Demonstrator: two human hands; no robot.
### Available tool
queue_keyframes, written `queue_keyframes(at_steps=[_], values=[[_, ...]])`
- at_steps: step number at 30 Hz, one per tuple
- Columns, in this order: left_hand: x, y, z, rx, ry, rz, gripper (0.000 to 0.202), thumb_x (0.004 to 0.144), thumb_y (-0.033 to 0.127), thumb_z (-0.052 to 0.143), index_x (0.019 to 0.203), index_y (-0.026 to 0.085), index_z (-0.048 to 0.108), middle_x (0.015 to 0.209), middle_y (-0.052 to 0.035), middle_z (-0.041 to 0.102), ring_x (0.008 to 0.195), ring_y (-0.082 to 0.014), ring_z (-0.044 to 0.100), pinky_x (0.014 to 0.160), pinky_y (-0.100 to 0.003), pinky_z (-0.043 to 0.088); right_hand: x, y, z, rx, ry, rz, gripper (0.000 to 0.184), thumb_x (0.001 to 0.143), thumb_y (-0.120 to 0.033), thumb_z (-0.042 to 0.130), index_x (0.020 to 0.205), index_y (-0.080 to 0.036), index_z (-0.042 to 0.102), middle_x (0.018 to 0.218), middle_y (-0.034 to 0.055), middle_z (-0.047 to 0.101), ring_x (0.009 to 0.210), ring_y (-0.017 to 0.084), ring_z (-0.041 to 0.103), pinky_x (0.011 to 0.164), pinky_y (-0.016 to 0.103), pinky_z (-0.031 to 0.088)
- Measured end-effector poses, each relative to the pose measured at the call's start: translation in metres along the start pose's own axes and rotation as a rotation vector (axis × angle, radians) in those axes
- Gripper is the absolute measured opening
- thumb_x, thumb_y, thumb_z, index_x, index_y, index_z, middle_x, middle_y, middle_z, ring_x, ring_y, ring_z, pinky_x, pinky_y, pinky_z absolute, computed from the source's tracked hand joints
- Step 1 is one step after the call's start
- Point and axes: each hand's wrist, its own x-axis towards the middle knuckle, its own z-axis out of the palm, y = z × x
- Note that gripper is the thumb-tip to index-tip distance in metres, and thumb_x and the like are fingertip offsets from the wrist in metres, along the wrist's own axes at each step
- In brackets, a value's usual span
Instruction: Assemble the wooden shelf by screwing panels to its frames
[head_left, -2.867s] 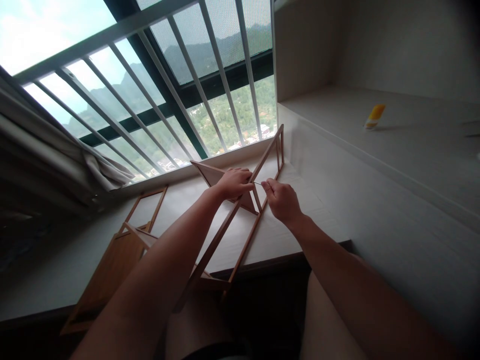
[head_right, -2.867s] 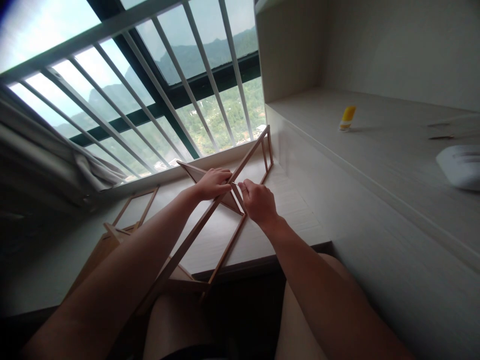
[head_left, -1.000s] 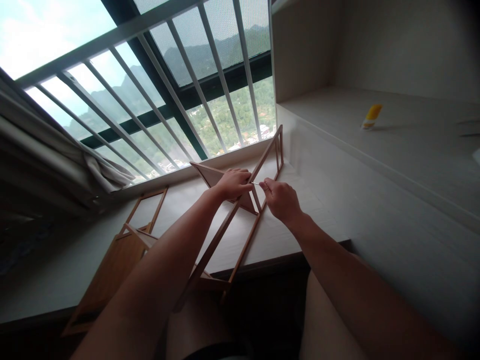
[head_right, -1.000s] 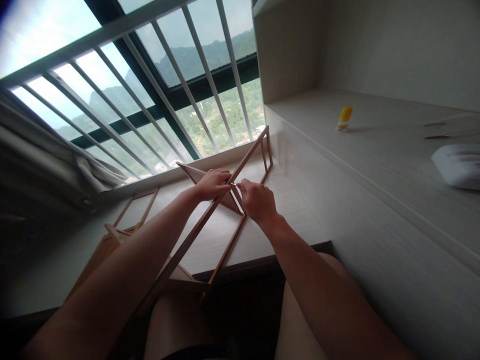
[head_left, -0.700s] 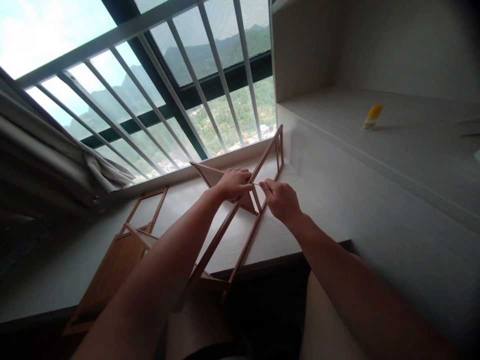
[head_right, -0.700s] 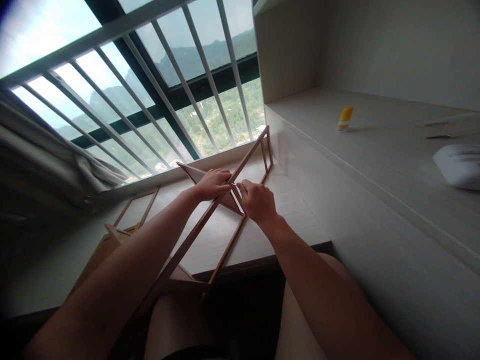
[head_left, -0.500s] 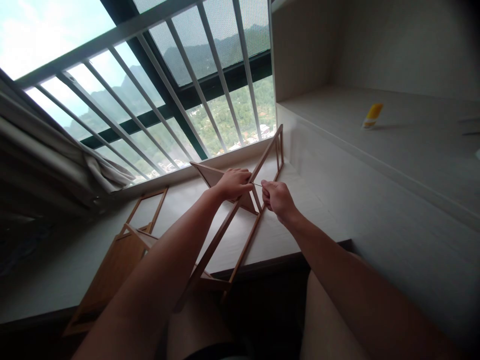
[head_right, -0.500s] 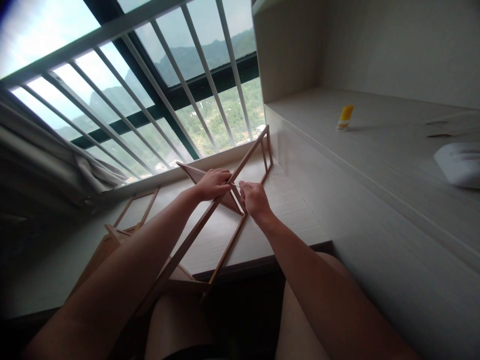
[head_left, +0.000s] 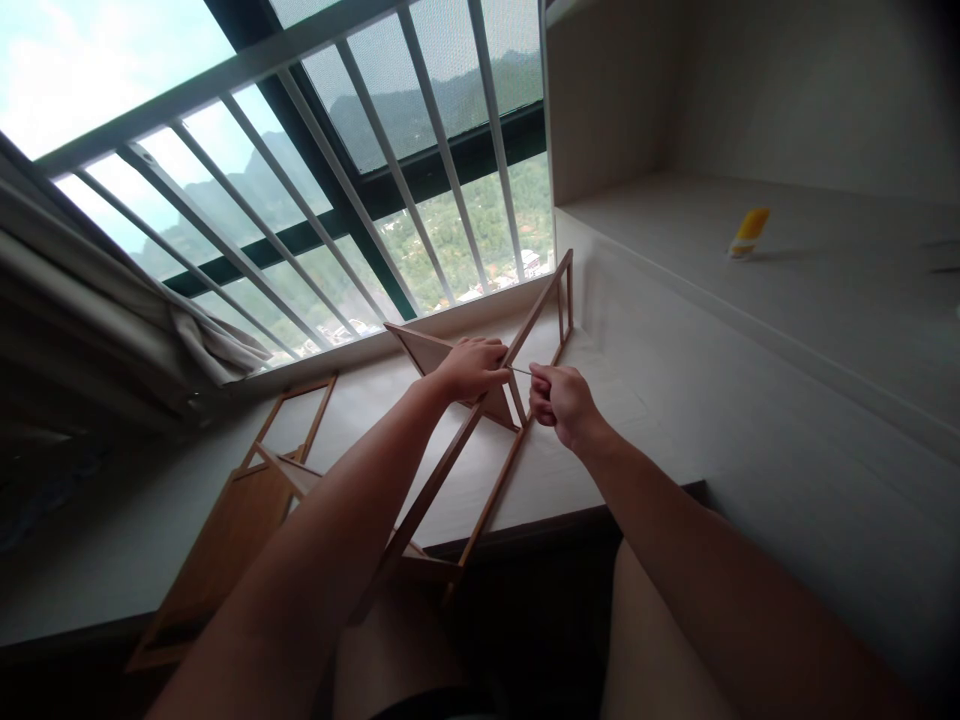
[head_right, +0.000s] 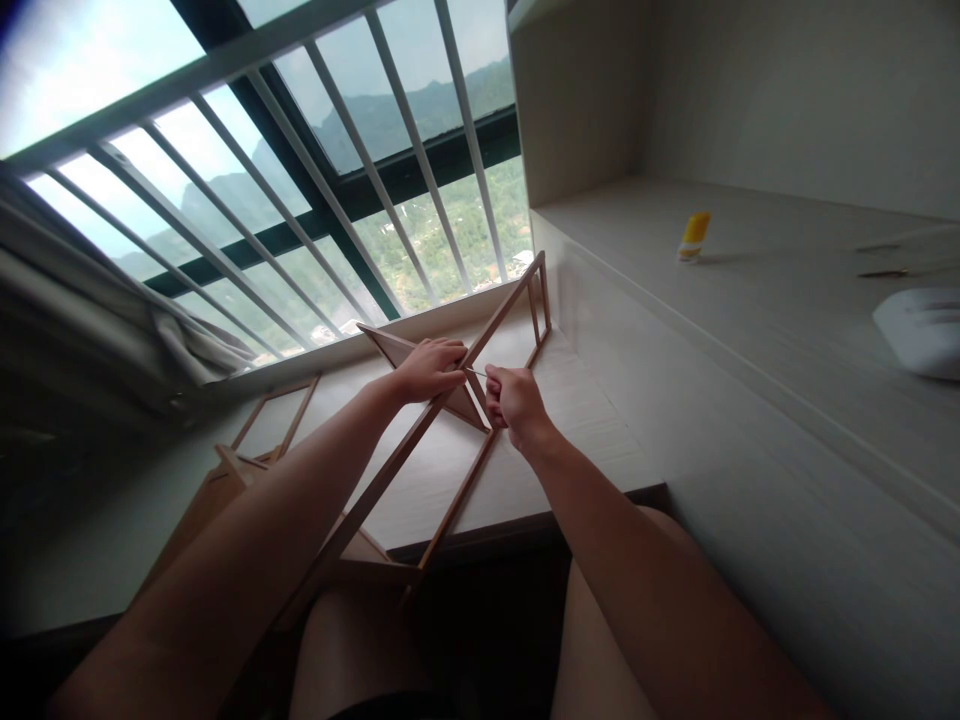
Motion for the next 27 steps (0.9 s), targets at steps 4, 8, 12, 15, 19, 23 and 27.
queue_keyframes(at_steps=[4,8,12,15,19,23,27], values=[[0.000,0.000,0.000,0.013,-0.006,-0.001,0.028,0.082,0.043,0.046,0.077,0.019,0.058,0.088,-0.0057,0.062,0.085,-0.0236,0.056,0.074,-0.034,0.037,-0.002,-0.003,0.002,0.086,-0.047,0.138,0.037,0.084,-0.034,0.047,0.056,-0.023,0.026,0.037,-0.0091,0.021,0.032,0.006,0.016,0.034,0.022,0.010],[0.000,-0.001,0.001,0.013,0.000,0.008,0.028,0.082,0.044,0.045,0.079,0.019,0.059,0.088,-0.0056,0.061,0.086,-0.0236,0.056,0.076,-0.035,0.037,-0.002,0.001,0.000,-0.192,0.047,-0.100,0.038,0.085,-0.036,0.048,0.055,-0.023,0.030,0.039,-0.0077,0.026,0.035,0.007,0.022,0.037,0.024,0.015],[0.000,-0.001,0.001,-0.004,0.000,0.005,0.028,0.082,0.044,0.045,0.080,0.020,0.059,0.089,-0.0058,0.062,0.087,-0.0241,0.056,0.076,-0.035,0.037,-0.004,0.002,-0.009,-0.640,0.167,-0.446,0.042,0.090,-0.041,0.045,0.054,-0.021,0.038,0.044,-0.0037,0.037,0.043,0.010,0.034,0.045,0.026,0.025],[0.000,-0.001,0.001,-0.009,-0.001,0.001,0.028,0.082,0.044,0.046,0.080,0.020,0.059,0.090,-0.0059,0.062,0.088,-0.0246,0.056,0.075,-0.035,0.037,-0.006,-0.002,-0.014,-0.828,0.166,-0.531,0.044,0.093,-0.041,0.040,0.054,-0.021,0.039,0.046,-0.0025,0.041,0.047,0.011,0.036,0.050,0.027,0.027],[0.000,0.000,0.000,-0.001,-0.002,0.001,0.029,0.083,0.046,0.045,0.080,0.020,0.058,0.090,-0.0057,0.063,0.088,-0.0246,0.057,0.075,-0.035,0.037,-0.007,-0.005,-0.013,-0.985,0.145,-0.600,0.043,0.094,-0.040,0.039,0.056,-0.020,0.041,0.050,-0.0012,0.044,0.051,0.012,0.038,0.053,0.027,0.025],[0.000,0.000,0.000,0.006,-0.006,0.001,0.030,0.084,0.045,0.044,0.079,0.020,0.058,0.090,-0.0055,0.063,0.087,-0.0239,0.057,0.074,-0.034,0.036,-0.006,-0.007,-0.012,-1.128,0.132,-0.613,0.041,0.096,-0.039,0.035,0.064,-0.019,0.051,0.058,0.0015,0.054,0.056,0.014,0.044,0.057,0.027,0.027],[0.001,0.000,0.000,0.010,-0.002,0.000,0.030,0.084,0.045,0.044,0.078,0.019,0.057,0.088,-0.0050,0.062,0.086,-0.0234,0.057,0.072,-0.034,0.036,-0.007,-0.012,-0.014,-1.332,0.123,-0.619,0.041,0.097,-0.040,0.034,0.072,-0.019,0.058,0.064,0.0039,0.060,0.059,0.015,0.049,0.059,0.028,0.025]])
